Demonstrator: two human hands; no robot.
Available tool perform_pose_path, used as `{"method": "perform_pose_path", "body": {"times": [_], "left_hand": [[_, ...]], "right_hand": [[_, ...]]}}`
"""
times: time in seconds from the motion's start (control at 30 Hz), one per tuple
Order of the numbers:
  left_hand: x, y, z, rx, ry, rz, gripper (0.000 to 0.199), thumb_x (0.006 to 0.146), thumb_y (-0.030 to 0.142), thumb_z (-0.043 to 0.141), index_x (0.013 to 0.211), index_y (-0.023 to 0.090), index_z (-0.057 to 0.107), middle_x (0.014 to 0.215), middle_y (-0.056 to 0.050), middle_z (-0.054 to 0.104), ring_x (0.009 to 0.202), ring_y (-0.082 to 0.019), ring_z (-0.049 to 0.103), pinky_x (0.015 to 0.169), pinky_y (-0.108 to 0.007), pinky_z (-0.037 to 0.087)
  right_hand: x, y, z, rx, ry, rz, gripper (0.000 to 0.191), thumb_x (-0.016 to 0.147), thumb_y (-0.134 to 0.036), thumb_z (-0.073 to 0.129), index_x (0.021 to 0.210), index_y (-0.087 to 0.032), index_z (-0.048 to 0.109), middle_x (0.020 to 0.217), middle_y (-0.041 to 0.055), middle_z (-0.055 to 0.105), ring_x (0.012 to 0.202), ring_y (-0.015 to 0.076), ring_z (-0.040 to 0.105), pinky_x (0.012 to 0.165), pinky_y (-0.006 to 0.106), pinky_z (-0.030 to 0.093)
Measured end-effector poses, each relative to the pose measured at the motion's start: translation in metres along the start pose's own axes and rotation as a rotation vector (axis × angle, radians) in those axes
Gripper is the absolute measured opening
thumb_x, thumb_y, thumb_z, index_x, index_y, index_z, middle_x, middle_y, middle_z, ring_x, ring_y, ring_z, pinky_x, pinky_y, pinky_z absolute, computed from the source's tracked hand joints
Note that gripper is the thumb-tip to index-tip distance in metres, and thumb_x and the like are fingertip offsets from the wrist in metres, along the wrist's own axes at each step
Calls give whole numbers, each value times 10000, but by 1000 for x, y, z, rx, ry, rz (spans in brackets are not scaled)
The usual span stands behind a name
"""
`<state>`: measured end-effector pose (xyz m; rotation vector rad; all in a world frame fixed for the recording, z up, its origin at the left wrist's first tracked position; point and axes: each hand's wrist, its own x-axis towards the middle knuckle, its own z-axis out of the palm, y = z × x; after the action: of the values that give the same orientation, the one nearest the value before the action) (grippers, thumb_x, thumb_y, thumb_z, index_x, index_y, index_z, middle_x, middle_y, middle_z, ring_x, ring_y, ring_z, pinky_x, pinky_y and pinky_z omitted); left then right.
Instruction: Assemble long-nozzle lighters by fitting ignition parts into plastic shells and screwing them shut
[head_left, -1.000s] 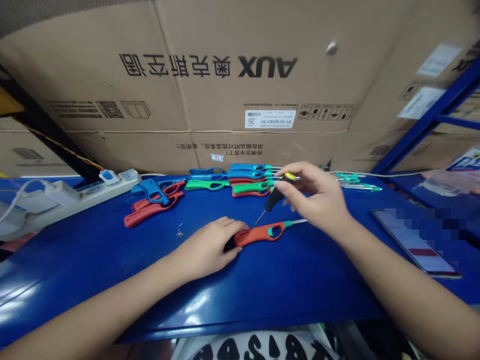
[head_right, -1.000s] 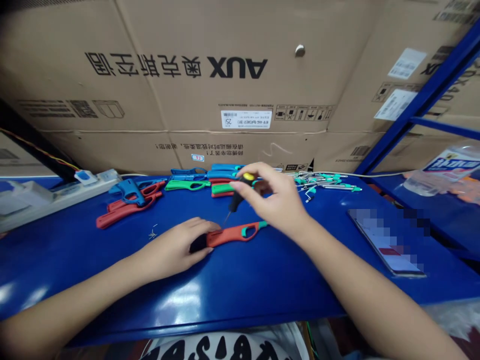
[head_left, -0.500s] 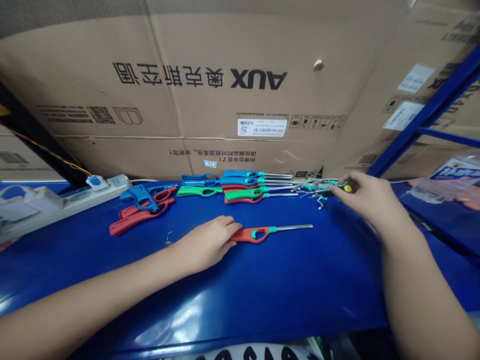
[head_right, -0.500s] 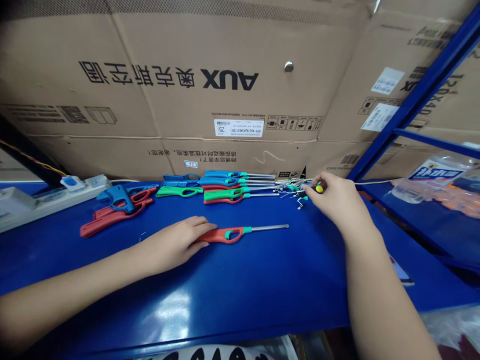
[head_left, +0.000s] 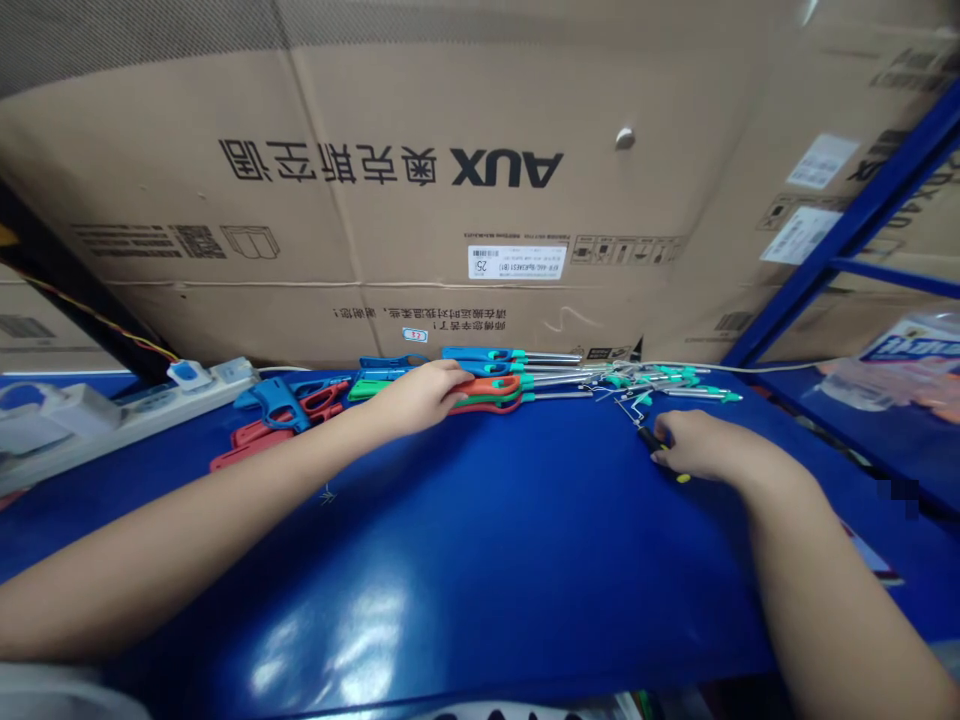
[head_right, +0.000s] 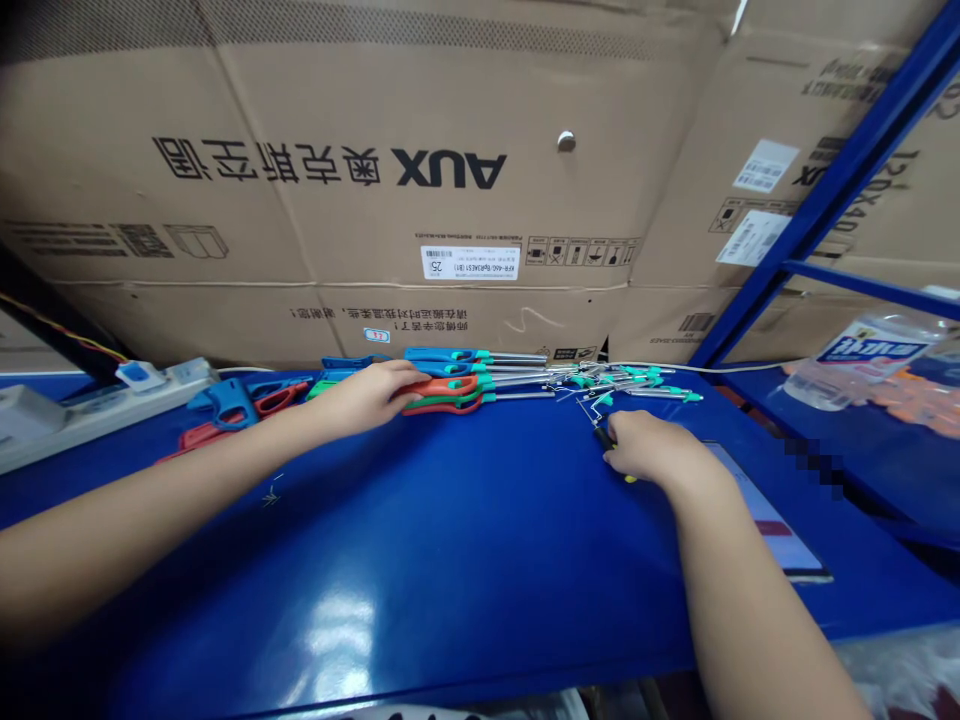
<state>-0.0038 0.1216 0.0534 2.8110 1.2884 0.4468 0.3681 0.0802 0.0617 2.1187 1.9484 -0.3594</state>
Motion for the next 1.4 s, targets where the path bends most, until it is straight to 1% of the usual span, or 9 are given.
{"method": "perform_pose_path", "body": {"times": [0.17,0.33,0.43,0.57,0.63,0.8,0.97,1.13,1.4], "left_hand": [[2,-6,11,86,20,-1,279,967,173,499,1177,128,677,1144,-152,685,1058,-280,659,913,-400,553],[-2,-2,12,161,68,-20,274,954,175,522,1172,127,680,1168,-152,673,1068,-282,649,914,-401,554],[-4,2,13,209,91,-19,298,964,216,542,1226,137,658,1208,-149,661,1105,-293,628,911,-403,549],[-6,5,14,257,76,8,328,989,288,557,1280,161,636,1234,-127,665,1109,-284,627,909,-392,543],[-7,5,15,278,62,13,337,1001,286,542,1298,155,631,1235,-130,670,1103,-284,631,898,-387,543],[-7,3,15,322,39,16,353,1025,265,486,1323,135,622,1217,-150,677,1097,-287,632,887,-385,539],[-9,1,11,355,19,23,360,1038,237,433,1323,130,626,1161,-159,687,1044,-283,641,879,-402,532],[-10,1,11,366,20,24,372,1032,239,443,1339,109,606,1178,-169,679,1063,-289,629,893,-401,522],[-5,7,13,388,33,-7,333,1031,285,471,1278,153,651,1137,-141,697,1016,-277,625,823,-370,492]], "right_hand": [[-1,-1,-1,-4,-2,4,104,759,-188,668,857,-191,632,891,100,724,788,256,694,591,301,439],[-2,0,1,4,10,-10,137,784,-313,675,857,-204,639,873,97,728,798,273,704,607,319,464],[-1,0,1,8,9,-3,226,819,-396,651,936,-203,650,932,114,740,824,278,709,639,334,488],[0,-1,1,-7,32,15,335,823,-458,638,1040,-203,659,1069,139,733,926,322,706,661,360,502],[-1,-2,1,-15,35,14,340,825,-467,636,1039,-204,662,1100,141,728,959,333,700,671,365,505],[-6,-6,-3,-20,9,14,340,855,-476,615,1056,-204,653,1097,133,734,930,311,711,680,363,510],[-6,-6,-3,-17,20,11,346,863,-489,613,1048,-201,661,1151,137,722,990,325,704,704,362,514],[-2,-3,1,-1,31,0,373,876,-502,596,1067,-191,672,1159,149,722,1022,345,692,755,396,528],[4,1,5,10,53,-12,390,875,-527,588,1052,-193,687,1146,153,728,1015,346,698,759,405,537]]}}
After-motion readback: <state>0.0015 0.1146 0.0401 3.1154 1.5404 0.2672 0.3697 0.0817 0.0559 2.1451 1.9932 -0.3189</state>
